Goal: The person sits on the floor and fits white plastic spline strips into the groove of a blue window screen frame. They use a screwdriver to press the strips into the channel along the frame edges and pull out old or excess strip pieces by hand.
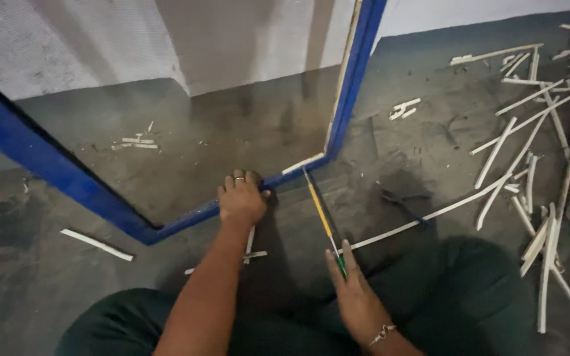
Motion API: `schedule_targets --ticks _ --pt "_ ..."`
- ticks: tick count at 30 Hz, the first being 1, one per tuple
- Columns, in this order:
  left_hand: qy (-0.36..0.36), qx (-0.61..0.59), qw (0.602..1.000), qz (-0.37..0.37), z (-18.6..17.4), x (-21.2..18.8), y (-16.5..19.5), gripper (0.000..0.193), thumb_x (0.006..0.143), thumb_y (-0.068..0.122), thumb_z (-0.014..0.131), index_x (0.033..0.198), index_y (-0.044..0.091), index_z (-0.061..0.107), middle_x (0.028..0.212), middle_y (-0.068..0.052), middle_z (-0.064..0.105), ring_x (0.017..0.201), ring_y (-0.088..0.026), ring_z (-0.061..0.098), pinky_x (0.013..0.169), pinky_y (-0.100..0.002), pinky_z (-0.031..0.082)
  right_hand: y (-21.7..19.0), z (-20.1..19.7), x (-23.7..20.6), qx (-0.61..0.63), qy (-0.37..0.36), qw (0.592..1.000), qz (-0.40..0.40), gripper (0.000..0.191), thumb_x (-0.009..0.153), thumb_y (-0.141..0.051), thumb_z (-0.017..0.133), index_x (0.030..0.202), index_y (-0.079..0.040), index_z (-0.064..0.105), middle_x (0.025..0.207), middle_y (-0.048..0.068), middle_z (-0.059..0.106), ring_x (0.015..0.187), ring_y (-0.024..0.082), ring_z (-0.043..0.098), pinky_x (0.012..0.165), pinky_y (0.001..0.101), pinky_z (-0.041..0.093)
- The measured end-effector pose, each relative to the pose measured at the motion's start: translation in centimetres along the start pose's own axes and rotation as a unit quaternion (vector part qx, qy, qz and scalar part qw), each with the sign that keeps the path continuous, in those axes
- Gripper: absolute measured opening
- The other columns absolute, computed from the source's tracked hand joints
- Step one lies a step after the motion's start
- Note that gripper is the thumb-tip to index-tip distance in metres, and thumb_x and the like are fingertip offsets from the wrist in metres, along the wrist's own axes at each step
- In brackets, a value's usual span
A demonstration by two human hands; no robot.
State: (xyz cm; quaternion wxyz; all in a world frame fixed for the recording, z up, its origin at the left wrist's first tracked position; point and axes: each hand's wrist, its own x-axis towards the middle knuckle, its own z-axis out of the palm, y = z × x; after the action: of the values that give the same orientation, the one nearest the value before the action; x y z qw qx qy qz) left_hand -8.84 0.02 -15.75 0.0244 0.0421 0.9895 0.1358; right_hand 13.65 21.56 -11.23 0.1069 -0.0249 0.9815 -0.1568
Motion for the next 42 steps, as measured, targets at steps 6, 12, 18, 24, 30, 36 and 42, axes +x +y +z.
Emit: schedule_targets --ticks 6,12,18,24,30,36,42 --pt "0.045 0.012 0.999 0.003 -0.1 0.2 -0.1 0.06 0.088 0.049 0.069 0.131 0.008 0.055 0.139 -0.014 0.054 0.128 -0.035 0.05 0.101 -0.052 0.042 5.8 -4.5 3.6 -0.07 -0.076 0.993 0.061 0.037 0.092 -0.016 0.053 0.128 -0.014 0.06 0.116 0.019 0.057 0.102 0.037 0.068 0.085 0.0455 0.057" --pt "0.027 -0.005 0.999 0.03 -0.5 -1.6 -0.5 0.053 0.086 0.045 0.07 0.126 0.012 0.059 0.134 -0.01 0.056 0.127 -0.033 0.051 0.102 -0.052 0.042 8.6 -21.1 9.0 -0.231 -0.09 0.968 0.035 0.045 0.083 -0.042 0.069 0.126 -0.03 0.071 0.092 0.017 0.074 0.09 0.038 0.072 0.081 0.0511 0.058" --pt "0.012 0.027 0.998 0.049 -1.2 -2.5 -0.3 0.055 0.086 0.045 0.072 0.126 0.009 0.059 0.129 -0.013 0.057 0.125 -0.035 0.051 0.1 -0.051 0.042 6.8 -22.7 10.7 -0.174 -0.135 0.972 -0.086 0.045 0.082 -0.035 0.067 0.126 -0.027 0.072 0.091 0.014 0.075 0.084 0.036 0.073 0.077 0.0496 0.057" --pt "-0.025 0.016 0.999 0.028 -1.7 -2.1 -0.3 0.052 0.087 0.046 0.071 0.126 0.013 0.059 0.131 -0.011 0.056 0.126 -0.032 0.052 0.103 -0.048 0.042 12.0 -15.0 5.4 -0.074 -0.082 0.993 -0.033 0.045 0.093 -0.041 0.061 0.135 -0.024 0.065 0.078 0.017 0.074 0.074 0.033 0.073 0.071 0.0453 0.057" --pt "-0.051 0.017 0.998 0.015 -2.1 -1.6 -0.3 0.056 0.087 0.046 0.072 0.13 0.014 0.057 0.135 -0.01 0.053 0.131 -0.032 0.048 0.107 -0.049 0.04 15.2 -12.1 6.1 0.317 -0.192 0.9 0.229 0.046 0.095 -0.036 0.058 0.139 -0.026 0.067 0.064 0.005 0.058 0.045 0.015 0.045 0.04 0.0317 0.034" --pt "-0.027 0.027 0.999 0.012 -2.2 -1.5 0.0 0.064 0.084 0.048 0.075 0.133 0.012 0.054 0.136 -0.012 0.051 0.131 -0.034 0.045 0.106 -0.051 0.038 14.3 -11.1 4.7 0.619 -0.225 0.668 0.346 0.046 0.097 -0.036 0.056 0.14 -0.02 0.059 0.065 -0.001 0.051 0.041 0.007 0.032 0.034 0.0225 0.022" --pt "-0.032 0.004 0.999 -0.003 -1.8 -1.7 -0.1 0.059 0.086 0.047 0.072 0.132 0.013 0.055 0.139 -0.012 0.05 0.133 -0.034 0.045 0.106 -0.051 0.038 13.0 -12.2 4.5 -0.096 0.018 0.995 -0.034 0.038 0.092 -0.05 0.065 0.113 -0.021 0.078 0.071 0.014 0.074 0.064 0.033 0.07 0.064 0.0463 0.056"
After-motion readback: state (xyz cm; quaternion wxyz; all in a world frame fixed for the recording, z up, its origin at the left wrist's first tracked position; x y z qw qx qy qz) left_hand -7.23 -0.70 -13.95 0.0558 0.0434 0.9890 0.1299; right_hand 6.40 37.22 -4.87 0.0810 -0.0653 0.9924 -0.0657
